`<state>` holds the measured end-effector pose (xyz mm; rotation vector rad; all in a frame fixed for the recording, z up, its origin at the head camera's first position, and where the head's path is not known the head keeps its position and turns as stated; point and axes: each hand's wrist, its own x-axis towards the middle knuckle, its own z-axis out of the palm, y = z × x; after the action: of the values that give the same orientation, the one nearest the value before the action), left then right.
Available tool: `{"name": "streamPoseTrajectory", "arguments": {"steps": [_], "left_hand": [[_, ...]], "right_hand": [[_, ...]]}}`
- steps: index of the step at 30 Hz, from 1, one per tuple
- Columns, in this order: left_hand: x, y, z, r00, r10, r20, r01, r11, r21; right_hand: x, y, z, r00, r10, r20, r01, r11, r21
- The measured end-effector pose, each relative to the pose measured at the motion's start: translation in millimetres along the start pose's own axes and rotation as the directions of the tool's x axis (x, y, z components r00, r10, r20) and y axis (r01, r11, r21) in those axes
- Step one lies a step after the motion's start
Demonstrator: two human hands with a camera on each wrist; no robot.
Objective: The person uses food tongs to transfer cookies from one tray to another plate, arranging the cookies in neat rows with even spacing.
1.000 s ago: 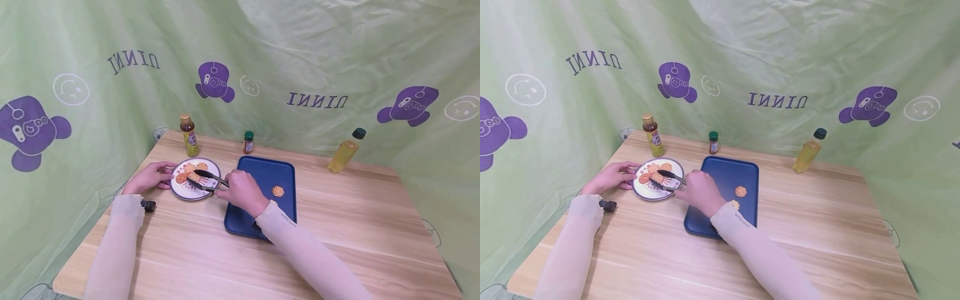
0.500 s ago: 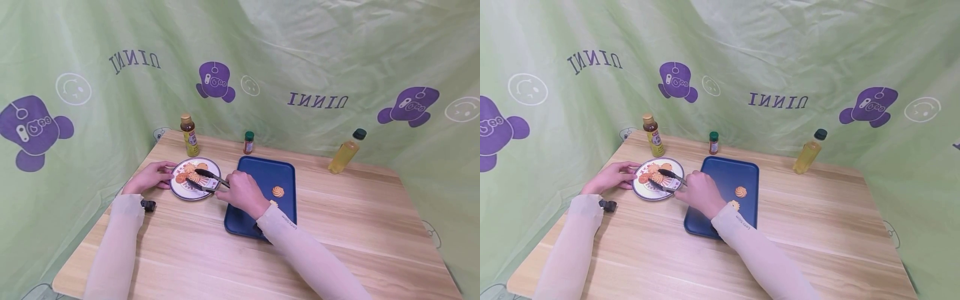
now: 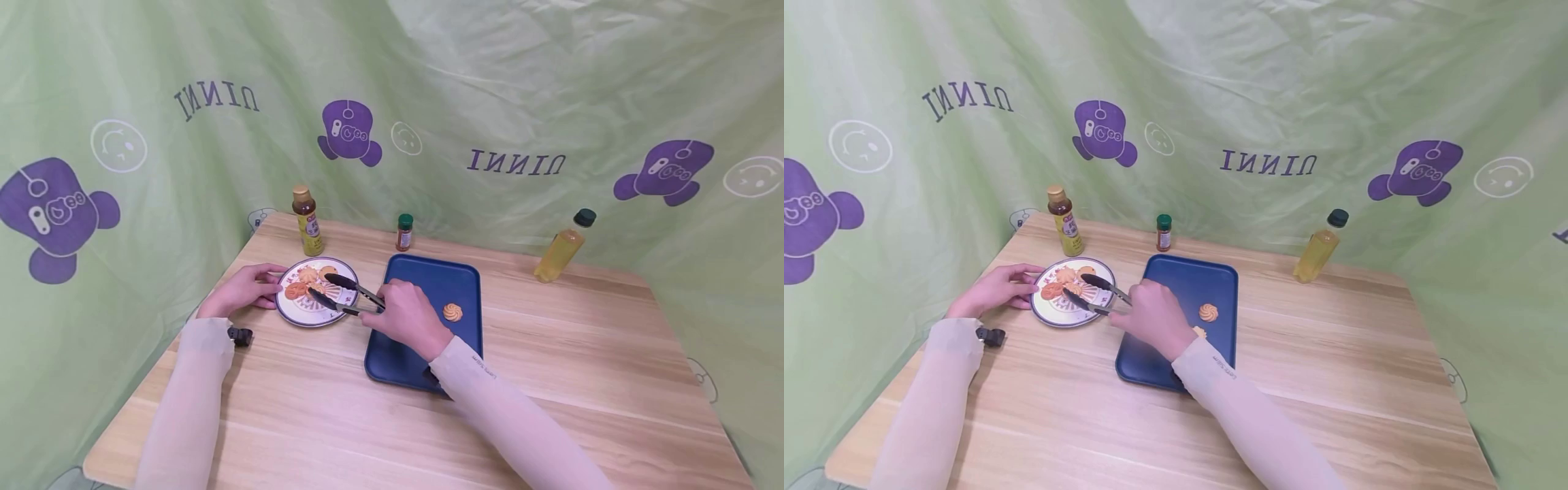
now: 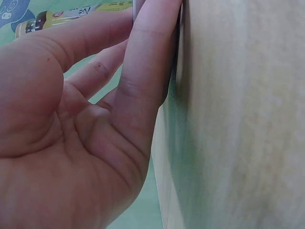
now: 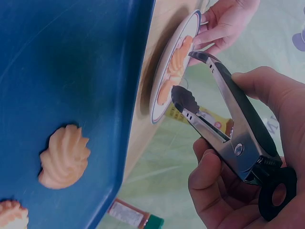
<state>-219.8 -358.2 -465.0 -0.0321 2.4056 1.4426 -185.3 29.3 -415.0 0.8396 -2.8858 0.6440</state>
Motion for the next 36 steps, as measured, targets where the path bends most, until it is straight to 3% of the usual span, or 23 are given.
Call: {"name": "streamPoseTrajectory", "arguments": {"steps": [11,22,28,36], "left_hand": [[3.3,0.6,1.0,1.0,-0.016,-0.003,0.016,1.0,0.017],[4.0,0.7,2.1,1.0,-0.018,0.002,0.018,1.0,0.019],[1.5,-0.6,0.5,1.0,-0.026,-0.007,0.026,0.999,0.027],[1.4,-0.3,-1.0,1.0,-0.025,-0.002,0.025,0.999,0.024]], "right_hand": [[-29,17,-23,0.996,-0.036,-0.082,0.034,0.999,-0.017],[-73,46,-48,0.977,-0.11,-0.183,0.093,0.991,-0.101],[-101,64,-51,0.975,-0.071,-0.21,0.047,0.992,-0.115],[-128,100,-67,0.974,0.041,-0.223,-0.072,0.989,-0.132]]}}
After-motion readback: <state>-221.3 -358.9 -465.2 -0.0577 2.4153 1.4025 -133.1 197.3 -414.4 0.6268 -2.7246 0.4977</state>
